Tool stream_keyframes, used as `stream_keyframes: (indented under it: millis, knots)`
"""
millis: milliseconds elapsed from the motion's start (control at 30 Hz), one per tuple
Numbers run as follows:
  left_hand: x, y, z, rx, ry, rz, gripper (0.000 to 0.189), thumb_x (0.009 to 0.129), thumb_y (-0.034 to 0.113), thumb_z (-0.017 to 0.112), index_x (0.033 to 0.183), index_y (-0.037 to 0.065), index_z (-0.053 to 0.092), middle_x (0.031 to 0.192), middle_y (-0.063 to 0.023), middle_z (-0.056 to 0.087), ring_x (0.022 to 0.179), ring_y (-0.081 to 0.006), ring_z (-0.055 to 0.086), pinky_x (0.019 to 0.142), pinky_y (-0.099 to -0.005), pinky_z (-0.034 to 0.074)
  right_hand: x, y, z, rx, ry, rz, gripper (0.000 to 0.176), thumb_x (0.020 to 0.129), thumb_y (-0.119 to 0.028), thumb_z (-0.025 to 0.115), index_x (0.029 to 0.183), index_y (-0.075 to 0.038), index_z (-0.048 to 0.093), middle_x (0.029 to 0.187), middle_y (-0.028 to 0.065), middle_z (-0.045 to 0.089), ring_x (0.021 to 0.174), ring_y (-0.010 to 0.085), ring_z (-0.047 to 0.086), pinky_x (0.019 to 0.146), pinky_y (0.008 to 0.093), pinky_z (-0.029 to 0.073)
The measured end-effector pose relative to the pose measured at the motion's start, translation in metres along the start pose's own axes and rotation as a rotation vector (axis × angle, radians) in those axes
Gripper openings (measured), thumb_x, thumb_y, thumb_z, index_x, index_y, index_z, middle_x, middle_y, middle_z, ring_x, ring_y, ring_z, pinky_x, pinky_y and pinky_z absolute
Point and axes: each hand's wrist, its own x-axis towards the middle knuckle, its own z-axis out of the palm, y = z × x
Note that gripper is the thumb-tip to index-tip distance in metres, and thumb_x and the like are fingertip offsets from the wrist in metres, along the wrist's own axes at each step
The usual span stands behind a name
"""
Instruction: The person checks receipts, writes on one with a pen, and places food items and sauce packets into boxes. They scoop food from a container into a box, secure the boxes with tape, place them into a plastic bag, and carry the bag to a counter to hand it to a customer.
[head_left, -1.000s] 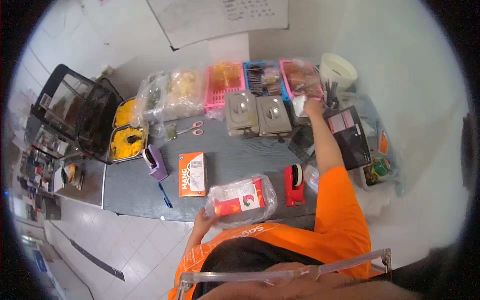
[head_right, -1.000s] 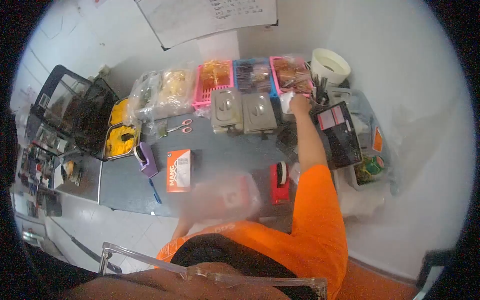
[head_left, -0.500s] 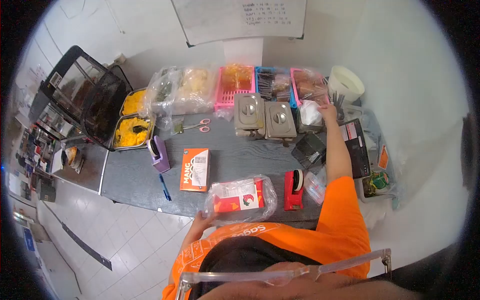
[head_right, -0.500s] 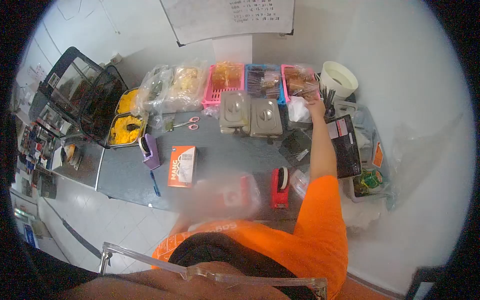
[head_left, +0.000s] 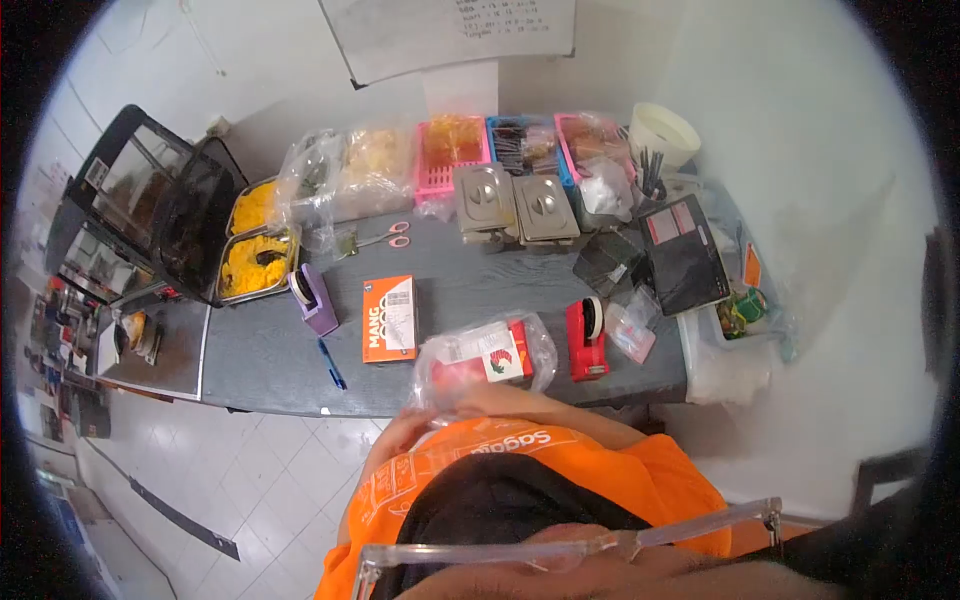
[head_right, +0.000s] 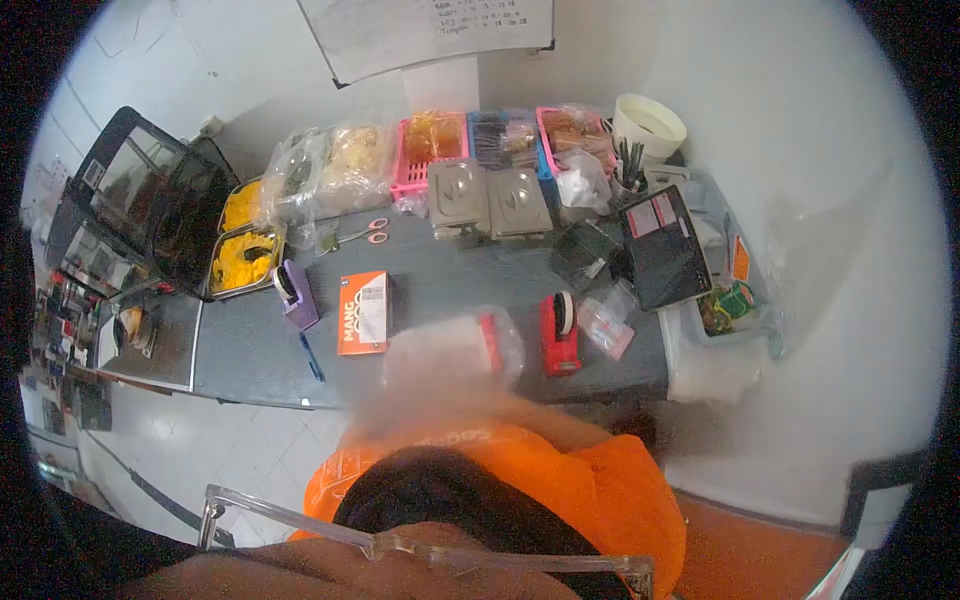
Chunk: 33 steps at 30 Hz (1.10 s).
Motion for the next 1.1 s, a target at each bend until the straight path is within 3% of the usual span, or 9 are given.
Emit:
stream_keyframes:
  millis: [200, 267, 333, 533, 800, 867, 933, 1033, 1100]
  knots:
    - [0.02, -0.011, -0.046, 0.22, 0.156, 0.049, 0.03, 0.079, 0.017, 0.058, 0.102, -0.002, 0.053, 0.095, -0.0118, 0.059, 0.082, -0.0187, 0.057, 0.076, -0.0296, 0.044, -0.053, -0.017, -0.011, -0.063, 0.312, 0.353, 0.031, 0.083, -0.029, 0.048, 0.083, 0.001, 0.058, 0.079, 0.0182, 0.058, 0.08, 0.0336, 0.055, 0.072, 0.0416, 0.041]
    - [0.019, 0.0, -0.039, 0.381, 0.272, 0.087, 0.03, 0.079, 0.017, 0.058, 0.101, -0.001, 0.053, 0.093, -0.012, 0.059, 0.08, -0.018, 0.057, 0.072, -0.0289, 0.044, -0.067, -0.003, -0.013, 0.17, 0.701, 0.455, 0.029, 0.079, -0.028, 0.054, 0.083, 0.001, 0.058, 0.079, 0.0191, 0.058, 0.079, 0.0339, 0.055, 0.071, 0.0413, 0.042]
    - [0.015, 0.02, -0.013, 0.883, 0.587, 0.48, 0.026, 0.078, 0.018, 0.06, 0.095, -0.002, 0.055, 0.083, -0.0101, 0.06, 0.072, -0.0158, 0.055, 0.065, -0.0271, 0.043, -0.076, -0.013, -0.028, -0.546, 1.135, 0.434, 0.028, 0.073, -0.026, 0.061, 0.083, 0.0, 0.058, 0.079, 0.0189, 0.058, 0.075, 0.0327, 0.056, 0.067, 0.0385, 0.044]
    - [0.039, 0.052, -0.013, 0.867, 0.377, 0.608, 0.017, 0.079, 0.016, 0.059, 0.083, -0.001, 0.057, 0.072, -0.0042, 0.059, 0.067, -0.0112, 0.053, 0.06, -0.0242, 0.042, -0.077, 0.085, -0.034, -0.025, 0.891, 0.674, 0.026, 0.07, -0.021, 0.065, 0.082, 0.001, 0.059, 0.075, 0.0116, 0.058, 0.068, 0.0185, 0.055, 0.06, 0.0306, 0.043]
    - [-0.031, 0.142, 0.072, 0.384, 0.218, 0.739, 0.012, 0.084, 0.011, 0.052, 0.082, -0.001, 0.057, 0.075, -0.0039, 0.06, 0.064, -0.01, 0.057, 0.055, -0.0226, 0.044, -0.096, -0.022, -0.123, 0.26, 1.159, 0.319, 0.031, 0.075, -0.024, 0.061, 0.094, 0.0, 0.055, 0.085, 0.0129, 0.061, 0.078, 0.023, 0.058, 0.071, 0.0337, 0.045]
    - [-0.035, 0.139, 0.08, 0.431, 0.224, 0.703, 0.013, 0.084, 0.011, 0.052, 0.083, -0.002, 0.057, 0.075, -0.0046, 0.06, 0.063, -0.0098, 0.057, 0.054, -0.022, 0.045, -0.085, -0.031, -0.108, -0.371, 1.046, 0.638, 0.05, 0.075, -0.028, 0.062, 0.11, 0.003, 0.044, 0.089, 0.0166, 0.06, 0.084, 0.0281, 0.058, 0.077, 0.038, 0.043]
    - [-0.035, 0.134, 0.079, 0.414, 0.172, 0.681, 0.014, 0.085, 0.01, 0.052, 0.086, -0.003, 0.057, 0.075, -0.0056, 0.06, 0.06, -0.01, 0.057, 0.053, -0.0206, 0.045, -0.075, -0.016, -0.082, -0.09, 0.815, 0.833, 0.067, 0.074, -0.028, 0.063, 0.121, 0.004, 0.029, 0.095, 0.0195, 0.057, 0.093, 0.0329, 0.055, 0.083, 0.0407, 0.04]
    - [-0.041, 0.139, 0.07, 0.446, 0.177, 0.728, 0.016, 0.085, 0.011, 0.052, 0.089, -0.003, 0.057, 0.078, -0.0074, 0.061, 0.067, -0.0121, 0.058, 0.06, -0.0232, 0.046, -0.073, 0.012, -0.063, 0.179, 0.666, 0.574, 0.067, 0.072, -0.02, 0.065, 0.124, 0.0, 0.027, 0.093, 0.016, 0.057, 0.089, 0.0292, 0.056, 0.08, 0.0392, 0.042]
    - [-0.043, 0.141, 0.064, 0.479, 0.194, 0.807, 0.016, 0.085, 0.011, 0.051, 0.09, -0.003, 0.057, 0.079, -0.0077, 0.062, 0.07, -0.013, 0.058, 0.063, -0.0242, 0.046, -0.078, 0.009, -0.079, 0.577, 0.987, 0.289, 0.061, 0.072, -0.009, 0.064, 0.123, -0.007, 0.031, 0.078, 0.0054, 0.056, 0.067, 0.0131, 0.054, 0.056, 0.0248, 0.044]
